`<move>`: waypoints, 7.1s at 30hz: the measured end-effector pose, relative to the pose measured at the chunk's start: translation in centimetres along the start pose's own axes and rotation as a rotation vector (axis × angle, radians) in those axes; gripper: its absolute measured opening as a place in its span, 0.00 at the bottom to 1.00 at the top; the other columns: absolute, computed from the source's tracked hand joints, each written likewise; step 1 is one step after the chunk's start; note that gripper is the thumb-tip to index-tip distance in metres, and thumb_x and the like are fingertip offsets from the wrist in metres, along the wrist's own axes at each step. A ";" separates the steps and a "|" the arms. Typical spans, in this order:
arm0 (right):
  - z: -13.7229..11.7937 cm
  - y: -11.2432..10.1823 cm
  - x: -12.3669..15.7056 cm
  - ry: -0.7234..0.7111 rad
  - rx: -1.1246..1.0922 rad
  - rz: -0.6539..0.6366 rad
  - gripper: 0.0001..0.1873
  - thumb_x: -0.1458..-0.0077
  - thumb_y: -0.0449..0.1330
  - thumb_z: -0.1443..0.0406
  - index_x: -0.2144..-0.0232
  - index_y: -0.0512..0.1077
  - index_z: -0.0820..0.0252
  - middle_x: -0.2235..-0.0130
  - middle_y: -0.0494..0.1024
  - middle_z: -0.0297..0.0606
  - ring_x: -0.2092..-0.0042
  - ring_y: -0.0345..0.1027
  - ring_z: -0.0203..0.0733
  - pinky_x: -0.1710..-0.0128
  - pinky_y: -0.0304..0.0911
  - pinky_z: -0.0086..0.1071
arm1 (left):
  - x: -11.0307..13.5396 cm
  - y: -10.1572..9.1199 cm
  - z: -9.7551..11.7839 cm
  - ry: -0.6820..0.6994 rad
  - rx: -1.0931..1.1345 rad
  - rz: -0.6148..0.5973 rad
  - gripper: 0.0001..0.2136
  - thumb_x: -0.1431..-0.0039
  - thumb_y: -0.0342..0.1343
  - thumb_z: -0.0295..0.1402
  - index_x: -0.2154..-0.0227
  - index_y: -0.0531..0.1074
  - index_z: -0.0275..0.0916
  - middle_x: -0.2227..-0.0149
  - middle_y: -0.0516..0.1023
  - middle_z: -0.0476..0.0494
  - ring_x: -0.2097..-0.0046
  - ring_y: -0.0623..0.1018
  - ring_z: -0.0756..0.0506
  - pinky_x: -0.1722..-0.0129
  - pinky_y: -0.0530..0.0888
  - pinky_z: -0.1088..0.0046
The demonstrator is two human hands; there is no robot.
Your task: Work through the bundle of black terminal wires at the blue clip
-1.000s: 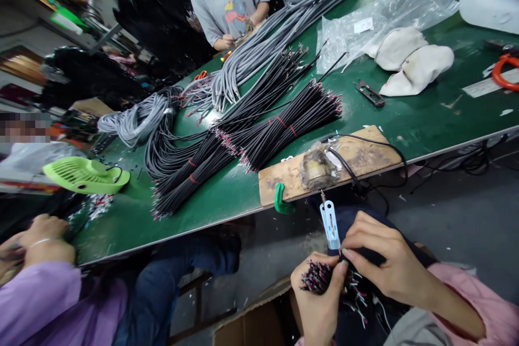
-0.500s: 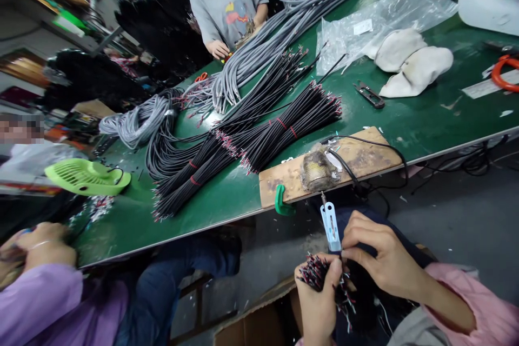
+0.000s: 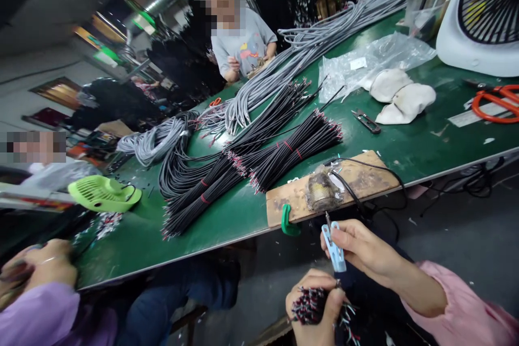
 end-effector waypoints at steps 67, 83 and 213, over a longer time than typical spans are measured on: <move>1.6 -0.4 0.2 -0.014 -0.220 -0.169 0.27 0.48 0.64 0.46 0.61 0.77 0.66 0.65 0.75 0.42 0.69 0.63 0.35 0.70 0.57 0.28 | 0.7 0.4 1.0 -0.058 0.087 -0.055 0.03 0.50 0.67 0.33 0.75 0.79 0.42 0.80 0.73 0.52 0.87 0.70 0.54 0.86 0.65 0.80; 3.5 -3.8 0.6 -0.023 -0.259 0.022 0.22 0.46 0.63 0.49 0.65 0.78 0.64 0.71 0.73 0.39 0.72 0.59 0.35 0.74 0.53 0.28 | 0.2 0.7 0.5 -0.198 0.033 0.019 0.11 0.51 0.67 0.39 0.76 0.73 0.39 0.82 0.69 0.55 0.88 0.66 0.55 0.86 0.61 0.79; 3.5 -2.4 4.6 0.019 0.175 -0.064 0.17 0.44 0.62 0.53 0.70 0.71 0.63 0.71 0.70 0.35 0.69 0.65 0.38 0.68 0.62 0.31 | 2.1 0.2 -2.4 -0.265 0.017 0.050 0.11 0.53 0.69 0.37 0.78 0.73 0.36 0.77 0.75 0.48 0.74 0.76 0.47 0.76 0.71 0.76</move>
Point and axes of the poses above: each hand's wrist, its own x-axis away from the middle knuckle, its own y-axis out of the palm, z = x × y, the point moved 2 cm from there along -x, towards the middle knuckle
